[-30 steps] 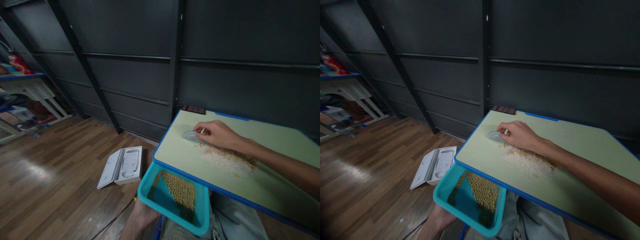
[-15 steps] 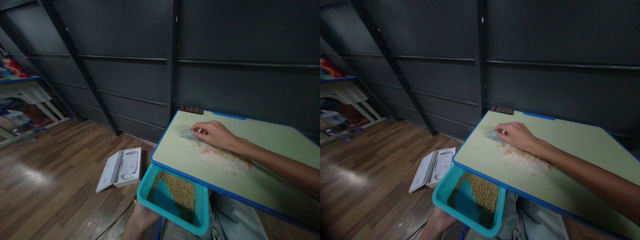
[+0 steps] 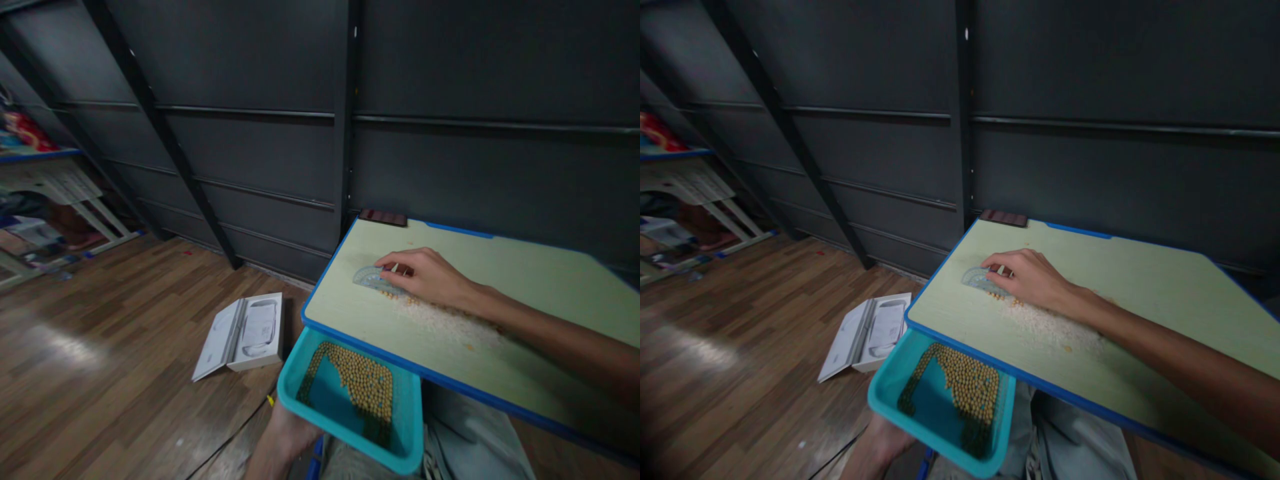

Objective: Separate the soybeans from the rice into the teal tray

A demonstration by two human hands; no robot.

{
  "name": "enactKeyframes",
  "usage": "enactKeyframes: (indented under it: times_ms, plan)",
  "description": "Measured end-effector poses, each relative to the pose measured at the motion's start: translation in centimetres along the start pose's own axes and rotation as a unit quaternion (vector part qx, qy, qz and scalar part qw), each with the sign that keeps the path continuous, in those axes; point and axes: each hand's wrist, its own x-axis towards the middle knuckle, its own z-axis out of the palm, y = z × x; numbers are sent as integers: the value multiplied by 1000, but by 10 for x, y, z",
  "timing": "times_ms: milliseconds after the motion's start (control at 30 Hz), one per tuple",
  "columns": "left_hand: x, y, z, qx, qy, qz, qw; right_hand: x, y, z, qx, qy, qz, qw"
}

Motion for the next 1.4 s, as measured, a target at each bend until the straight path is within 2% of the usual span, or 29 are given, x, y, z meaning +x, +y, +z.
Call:
enactKeyframes:
  times_ms: [533,700,967,1167,1267,1400]
  plan:
    - [4,-2,-8,13,-32,-7,999,5,-23,9,60,-18,-43,997]
    - [2,-1,-8,13,-76,-10,997,5,-37,15,69,-30,-61,995]
    - [2,1,-6,20,-63,-7,998,-1,-56,19,74,-43,-120,989]
    - [-3,2,3,19,-60,-2,998,-10,-66,19,97,-41,-120,987]
    - [-1,1,2,9,-76,-3,997,-10,-64,14,88,-10,-119,989]
    - [0,0,-1,-14,-40,-15,999,-6,-47,3,70,31,-43,996]
